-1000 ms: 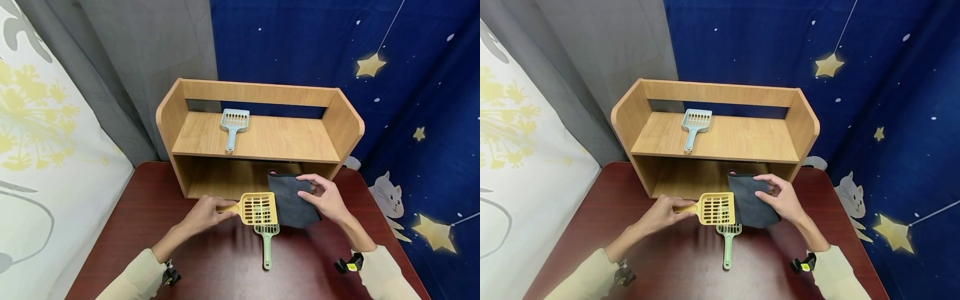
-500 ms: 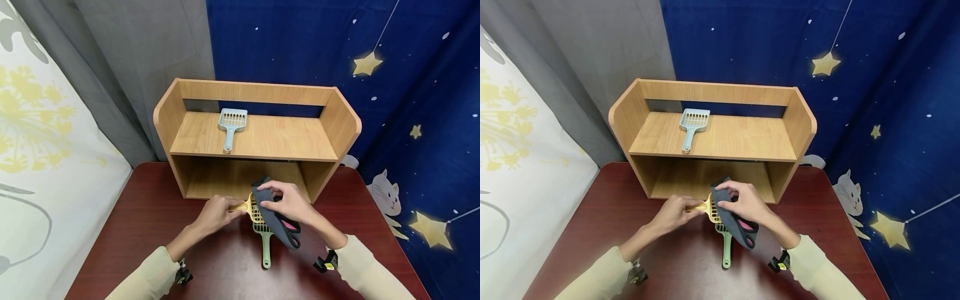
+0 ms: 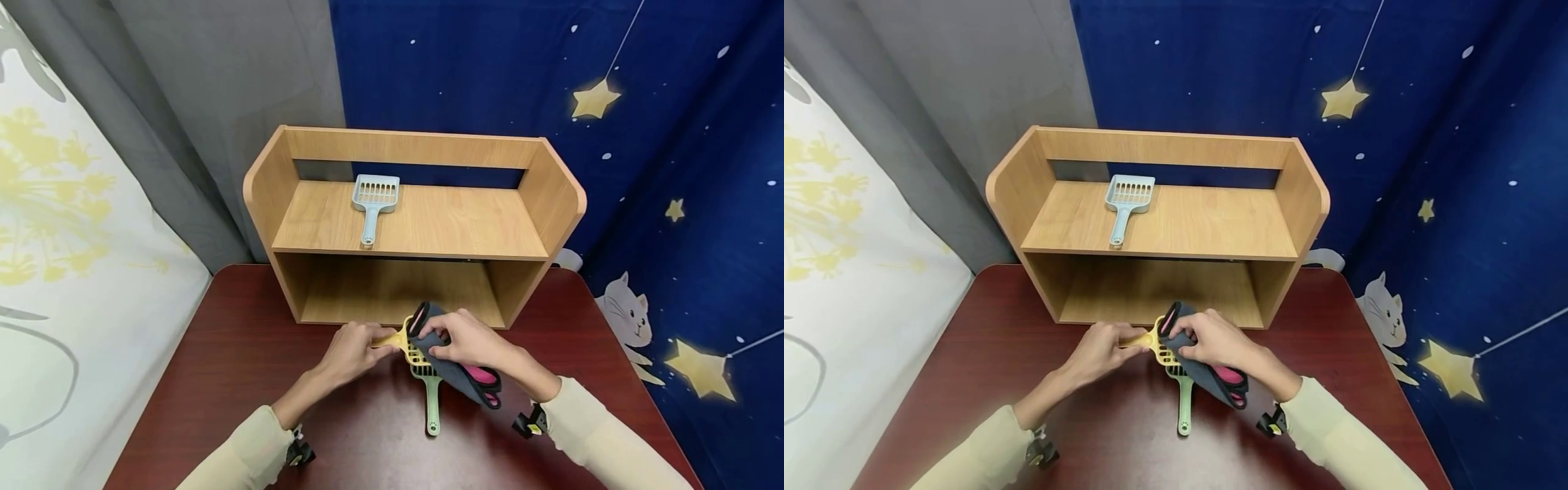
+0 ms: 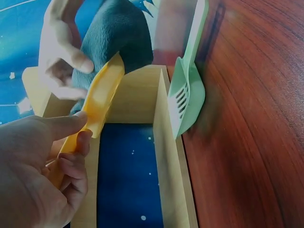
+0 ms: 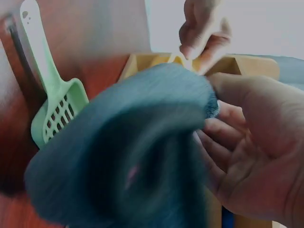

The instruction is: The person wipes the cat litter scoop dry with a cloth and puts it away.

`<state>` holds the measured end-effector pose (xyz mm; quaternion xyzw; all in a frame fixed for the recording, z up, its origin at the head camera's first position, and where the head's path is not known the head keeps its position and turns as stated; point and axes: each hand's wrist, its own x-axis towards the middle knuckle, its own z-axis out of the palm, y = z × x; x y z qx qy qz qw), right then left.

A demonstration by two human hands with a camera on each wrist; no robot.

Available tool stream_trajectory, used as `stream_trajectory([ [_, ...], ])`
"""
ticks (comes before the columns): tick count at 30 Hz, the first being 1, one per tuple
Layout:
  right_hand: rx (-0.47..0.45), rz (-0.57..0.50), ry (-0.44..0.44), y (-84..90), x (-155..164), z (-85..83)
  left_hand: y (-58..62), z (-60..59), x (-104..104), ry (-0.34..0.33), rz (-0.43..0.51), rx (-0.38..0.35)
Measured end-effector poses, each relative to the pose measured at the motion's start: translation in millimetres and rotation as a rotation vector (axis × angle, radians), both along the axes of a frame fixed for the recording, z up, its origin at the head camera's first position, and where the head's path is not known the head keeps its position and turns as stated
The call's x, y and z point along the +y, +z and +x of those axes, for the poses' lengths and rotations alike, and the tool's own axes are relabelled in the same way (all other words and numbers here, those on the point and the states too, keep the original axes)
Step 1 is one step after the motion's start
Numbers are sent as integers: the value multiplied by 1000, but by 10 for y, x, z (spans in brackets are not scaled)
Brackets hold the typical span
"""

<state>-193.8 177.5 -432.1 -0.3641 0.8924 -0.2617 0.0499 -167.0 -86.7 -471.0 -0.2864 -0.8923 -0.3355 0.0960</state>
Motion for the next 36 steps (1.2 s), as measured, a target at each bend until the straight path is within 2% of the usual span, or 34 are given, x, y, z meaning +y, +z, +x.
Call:
stream_trajectory([
  [4,8,44,124,84,147,-12,-8,-15,-46,-16,37,-36],
  [7,-9,2,182,171,251,-27,-6,-27,-80,-14,65,-70],
  [9,-43,-81,158,224,291,-34,-3,-32,-97,-9,70,-96],
  [14,-77,-244,24,275,224,-34,-5,-36,-96,-2,41,-136],
  [20,-121,-154,54,116,-81,10,20,-45,-43,-9,21,-115],
  [26,-211,-117,51,11,-174,-21,-27,-34,-62,39,36,-127],
  [31,-109,-4,45,24,-132,-39,-41,-33,-74,50,52,-129],
  [34,-25,80,-2,72,-60,-35,-45,-38,-79,48,64,-131],
  [36,-6,98,-38,110,1,-36,-43,-46,-85,50,78,-130],
])
